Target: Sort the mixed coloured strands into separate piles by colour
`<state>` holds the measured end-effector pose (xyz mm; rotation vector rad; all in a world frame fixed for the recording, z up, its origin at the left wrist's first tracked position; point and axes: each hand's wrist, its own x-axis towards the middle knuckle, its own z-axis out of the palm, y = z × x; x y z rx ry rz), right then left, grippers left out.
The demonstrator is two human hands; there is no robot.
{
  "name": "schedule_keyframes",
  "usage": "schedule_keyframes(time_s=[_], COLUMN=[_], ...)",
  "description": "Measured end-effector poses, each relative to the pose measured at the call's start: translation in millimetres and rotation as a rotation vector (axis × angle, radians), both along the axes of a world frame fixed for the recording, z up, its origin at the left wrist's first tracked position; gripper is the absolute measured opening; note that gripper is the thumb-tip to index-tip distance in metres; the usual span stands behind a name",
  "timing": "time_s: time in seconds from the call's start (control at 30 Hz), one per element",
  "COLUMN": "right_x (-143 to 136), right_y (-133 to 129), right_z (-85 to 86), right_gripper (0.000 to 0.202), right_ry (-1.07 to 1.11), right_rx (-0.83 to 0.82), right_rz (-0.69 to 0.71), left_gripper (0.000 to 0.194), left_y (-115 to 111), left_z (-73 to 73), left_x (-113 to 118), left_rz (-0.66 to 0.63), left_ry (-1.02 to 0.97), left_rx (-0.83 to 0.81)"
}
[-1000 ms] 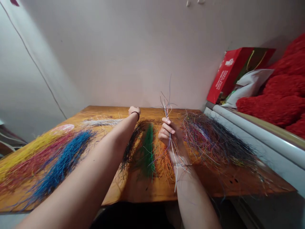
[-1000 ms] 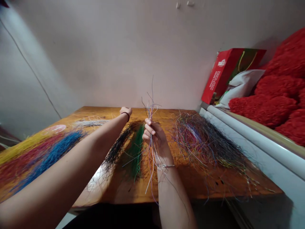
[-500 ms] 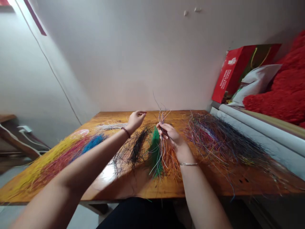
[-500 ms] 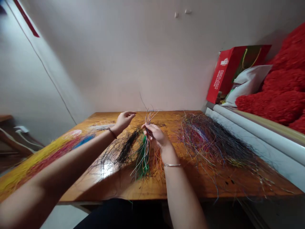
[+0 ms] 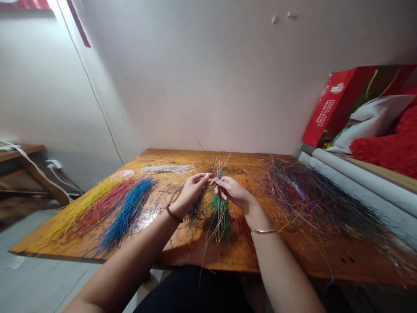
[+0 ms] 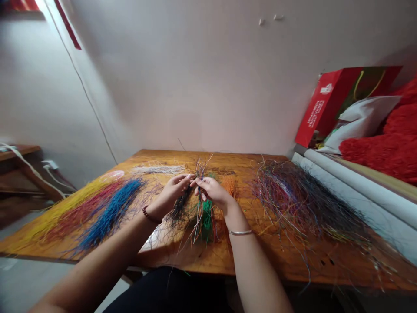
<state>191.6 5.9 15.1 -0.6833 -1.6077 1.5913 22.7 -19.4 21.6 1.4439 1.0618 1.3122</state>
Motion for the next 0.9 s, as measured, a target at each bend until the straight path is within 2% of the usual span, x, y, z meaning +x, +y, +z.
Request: schedule_keyframes(time_s=[0.1,0.27,0.33,0.43,0.5,0.6,0.7,0.77,0.83,0.9], right_x=[-1,-3,-3,0,2,6,10,12,15,17], right_y=[-2,-3,-2,-1,-1,1,2,2,2,1], right_z=[1.6,0.7,0.0,0.4,1.4,2.7,3.6,4.3,5.3,6.8], right_gripper=[0.041,0.031,0.028,0.025,0.024,0.024,0.023,0.02,0.018,0.017], right_ry=[-0.04,-0.074,-0.071,-0.055,-0.037,0.016,0.086,0.129,0.16,0.182], right_rx=[-0.017,-0.04,-0.052,-0.084,-0.11,-0.143,-0.173,-0.192,-0.216,-0.246], right_rz=[0.011,0.044,0.059,0.081,0.09,0.071,0.041,0.036,0.031,0.026], left_gripper=[0.036,0.038,0.035,0.025,0.018,0.014,0.016,0.016,0.011,0.008], left_y=[-1,-5,-7,-5,-3,-6,-30,-54,-77,-88], left_z=[0.9,2.4,5.2,16.7,31.8,66.2,107.6,132.1,149.3,155.4], left_x=[1,4,3,-5,-17,-40,-57,-61,-60,-58], left_rz=[0.036,-0.053,0.004,0.16,0.258,0.336,0.174,0.156,0.151,0.113], left_ry=[-0.021,0.006,0.01,-0.038,-0.105,-0.233,-0.401,-0.474,-0.489,-0.442], left_rx=[0.047,0.022,0.01,-0.007,-0.012,0.037,0.0,0.072,0.127,0.139])
